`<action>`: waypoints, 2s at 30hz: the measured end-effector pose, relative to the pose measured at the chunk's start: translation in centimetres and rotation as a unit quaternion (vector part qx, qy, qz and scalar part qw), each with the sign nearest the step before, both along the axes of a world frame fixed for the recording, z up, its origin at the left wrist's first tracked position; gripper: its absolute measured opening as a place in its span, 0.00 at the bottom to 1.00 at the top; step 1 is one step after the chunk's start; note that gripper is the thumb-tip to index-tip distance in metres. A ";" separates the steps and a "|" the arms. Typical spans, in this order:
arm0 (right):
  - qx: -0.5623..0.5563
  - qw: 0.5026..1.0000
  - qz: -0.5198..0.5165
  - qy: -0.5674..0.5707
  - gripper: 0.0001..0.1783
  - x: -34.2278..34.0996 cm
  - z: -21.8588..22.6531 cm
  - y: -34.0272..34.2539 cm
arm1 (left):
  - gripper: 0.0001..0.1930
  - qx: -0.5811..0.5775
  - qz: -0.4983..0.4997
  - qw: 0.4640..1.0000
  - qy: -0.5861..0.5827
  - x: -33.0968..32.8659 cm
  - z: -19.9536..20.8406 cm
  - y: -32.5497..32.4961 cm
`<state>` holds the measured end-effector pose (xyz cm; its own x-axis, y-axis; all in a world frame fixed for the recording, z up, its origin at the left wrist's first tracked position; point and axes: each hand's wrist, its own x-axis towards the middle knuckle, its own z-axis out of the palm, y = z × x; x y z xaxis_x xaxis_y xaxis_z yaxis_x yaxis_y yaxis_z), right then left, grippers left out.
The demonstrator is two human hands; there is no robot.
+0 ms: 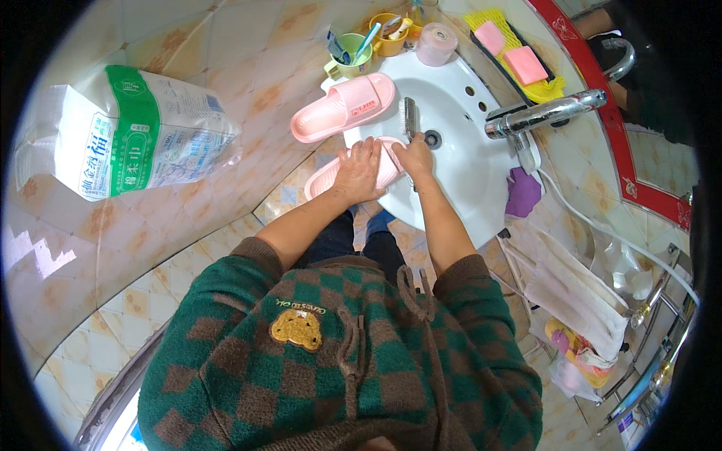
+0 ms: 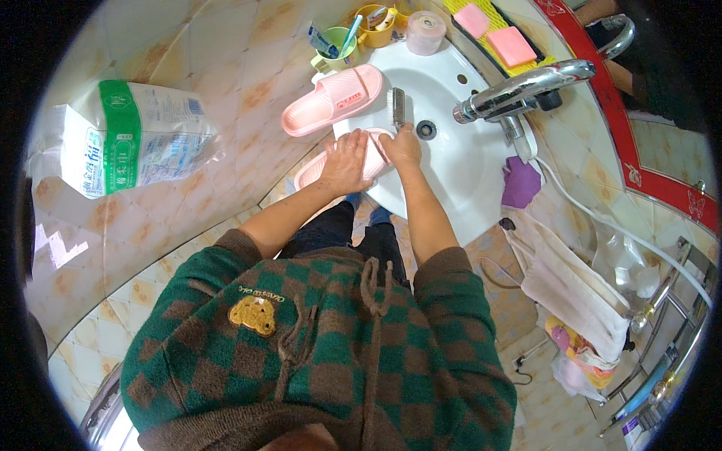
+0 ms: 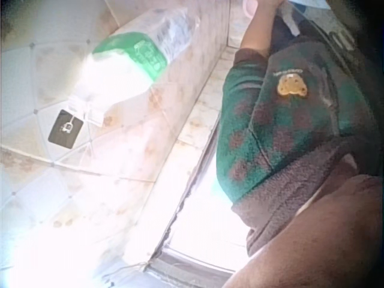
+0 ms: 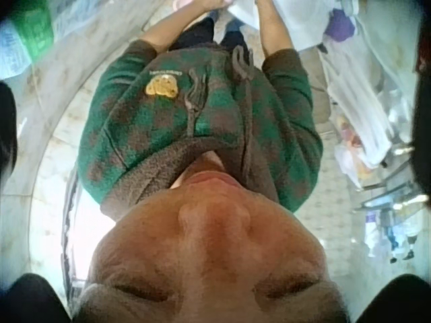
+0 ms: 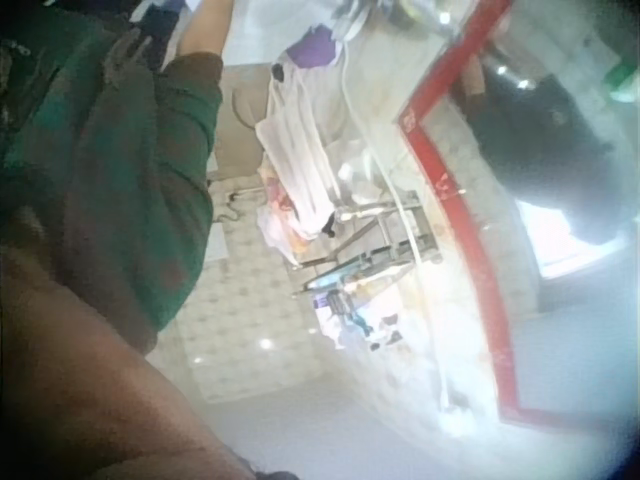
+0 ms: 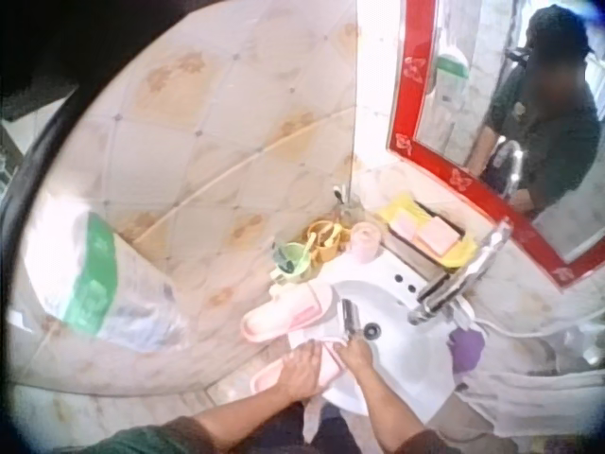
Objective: The person scrubs a pair of pink slippers with a brush under running water at a bathroom sink, rinses them, and carries them outside to a rooftop. The person then hangs a small cloth on a clothesline.
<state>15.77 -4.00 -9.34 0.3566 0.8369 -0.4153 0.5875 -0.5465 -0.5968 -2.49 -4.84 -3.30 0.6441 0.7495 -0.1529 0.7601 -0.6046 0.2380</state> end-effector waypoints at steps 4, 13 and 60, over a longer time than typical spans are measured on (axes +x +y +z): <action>-0.001 1.000 -0.026 -0.003 0.30 -0.1 0.3 0.1 | 0.57 0.002 -0.012 1.000 0.007 -0.1 -0.2 0.0; 0.034 0.999 0.008 0.006 0.29 0.1 -0.9 0.1 | 0.57 0.002 -0.013 1.000 0.004 -0.3 -0.1 0.1; 0.210 0.820 -0.198 0.494 0.19 6.0 13.6 -6.1 | 0.35 -0.645 0.231 0.605 -0.406 9.3 10.3 0.4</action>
<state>21.72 -10.08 4.29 0.2983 0.8798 -0.3701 -0.4706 -0.2018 -0.8590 6.85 -4.46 6.99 0.6664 0.4726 -0.5767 0.0936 0.7143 0.6935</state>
